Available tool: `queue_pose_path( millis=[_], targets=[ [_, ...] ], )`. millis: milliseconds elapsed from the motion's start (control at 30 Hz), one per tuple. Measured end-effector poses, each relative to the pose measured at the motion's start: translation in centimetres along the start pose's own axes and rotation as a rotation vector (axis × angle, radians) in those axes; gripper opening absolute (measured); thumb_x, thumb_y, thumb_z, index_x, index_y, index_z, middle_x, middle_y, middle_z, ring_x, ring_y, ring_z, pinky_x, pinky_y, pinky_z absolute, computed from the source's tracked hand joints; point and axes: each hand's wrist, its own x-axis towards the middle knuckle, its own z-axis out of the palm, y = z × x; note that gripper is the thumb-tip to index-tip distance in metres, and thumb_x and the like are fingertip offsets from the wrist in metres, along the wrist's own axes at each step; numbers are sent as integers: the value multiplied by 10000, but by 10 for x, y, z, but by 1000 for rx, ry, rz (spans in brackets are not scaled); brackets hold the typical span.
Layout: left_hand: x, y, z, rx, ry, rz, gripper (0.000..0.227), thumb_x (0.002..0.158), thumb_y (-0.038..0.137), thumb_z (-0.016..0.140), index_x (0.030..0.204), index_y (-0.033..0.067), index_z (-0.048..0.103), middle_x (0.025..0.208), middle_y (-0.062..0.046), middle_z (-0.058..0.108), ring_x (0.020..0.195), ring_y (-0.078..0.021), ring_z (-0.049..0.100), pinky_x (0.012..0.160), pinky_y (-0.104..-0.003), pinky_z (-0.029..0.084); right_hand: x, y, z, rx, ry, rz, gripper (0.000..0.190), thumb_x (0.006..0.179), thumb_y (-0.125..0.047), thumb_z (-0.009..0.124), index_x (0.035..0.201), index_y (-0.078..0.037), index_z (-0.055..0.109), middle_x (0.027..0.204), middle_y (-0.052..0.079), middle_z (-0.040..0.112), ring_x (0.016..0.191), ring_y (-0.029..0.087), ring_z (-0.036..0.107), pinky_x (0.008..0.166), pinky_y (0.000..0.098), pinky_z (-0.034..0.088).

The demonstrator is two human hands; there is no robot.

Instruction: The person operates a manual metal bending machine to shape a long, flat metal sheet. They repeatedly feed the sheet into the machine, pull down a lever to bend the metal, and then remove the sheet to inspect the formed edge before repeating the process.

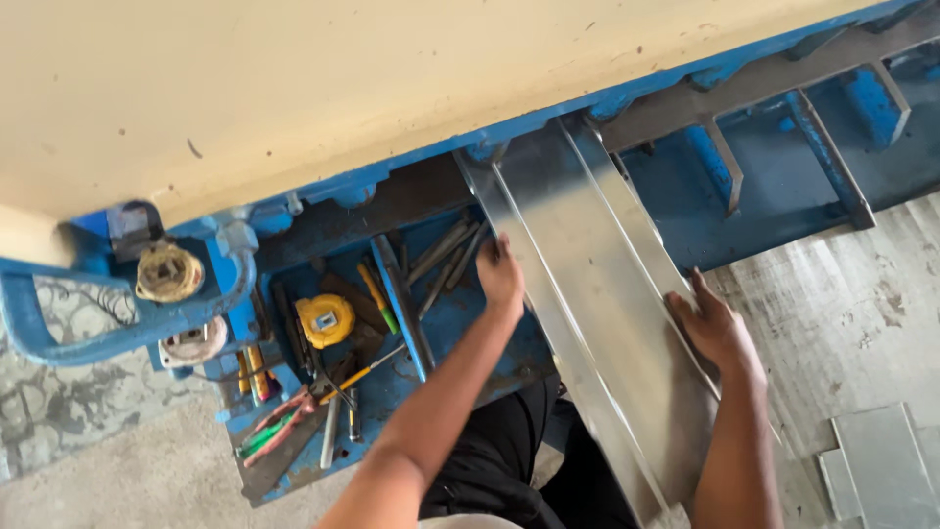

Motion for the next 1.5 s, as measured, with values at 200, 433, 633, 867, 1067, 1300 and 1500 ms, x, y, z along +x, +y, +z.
queue_pose_path(
  millis=[200, 433, 633, 867, 1067, 1300, 1500],
  targets=[
    [42, 43, 1, 233, 111, 13, 288, 1038, 214, 555, 972, -36, 682, 884, -153, 714, 799, -207, 635, 783, -369, 492, -23, -18, 8, 42, 59, 175, 731, 924, -540, 662, 1604, -336, 486, 783, 226, 713, 775, 307, 742, 791, 432, 567],
    [31, 91, 4, 333, 94, -61, 322, 1047, 228, 537, 1016, -55, 687, 885, -225, 716, 768, -289, 657, 755, -405, 506, -9, -22, 24, 68, 86, 69, 521, 972, -489, 669, 1461, -314, 625, 654, 176, 653, 640, 231, 681, 735, 390, 545],
    [37, 75, 6, 192, 78, 50, 264, 1038, 174, 526, 1016, -43, 675, 873, -170, 713, 793, -249, 663, 766, -376, 513, -4, -19, 22, 41, 53, 92, 448, 1001, -463, 645, 1427, -321, 657, 615, 203, 594, 585, 237, 615, 692, 400, 530],
    [46, 55, 8, -2, 31, 160, 257, 999, 45, 514, 1241, -43, 521, 1072, -137, 667, 934, -179, 668, 855, -316, 521, 9, 4, 31, 84, 74, -10, 429, 1007, -473, 655, 1390, -283, 681, 863, 187, 723, 767, 182, 694, 746, 372, 534],
    [40, 75, 8, 151, 44, 84, 231, 1022, 83, 544, 1215, -45, 547, 1022, -180, 678, 860, -220, 644, 804, -331, 516, 5, 3, 32, 122, 57, 68, 430, 1003, -449, 660, 1392, -267, 685, 845, 183, 744, 766, 184, 701, 774, 360, 541],
    [38, 78, 7, 158, 41, 150, 257, 1025, 102, 542, 1238, -41, 526, 1104, -218, 678, 974, -273, 687, 867, -370, 519, 6, 8, 33, 110, 50, 51, 429, 1015, -459, 661, 1400, -272, 687, 785, 185, 702, 728, 157, 651, 749, 345, 529],
    [36, 84, 6, 188, 31, 92, 286, 1031, 103, 533, 1275, -45, 520, 1122, -222, 679, 985, -278, 688, 878, -374, 519, 4, 1, 30, 82, 13, 146, 443, 1018, -489, 651, 1421, -306, 674, 820, 227, 729, 769, 220, 686, 790, 370, 542]
  ],
)
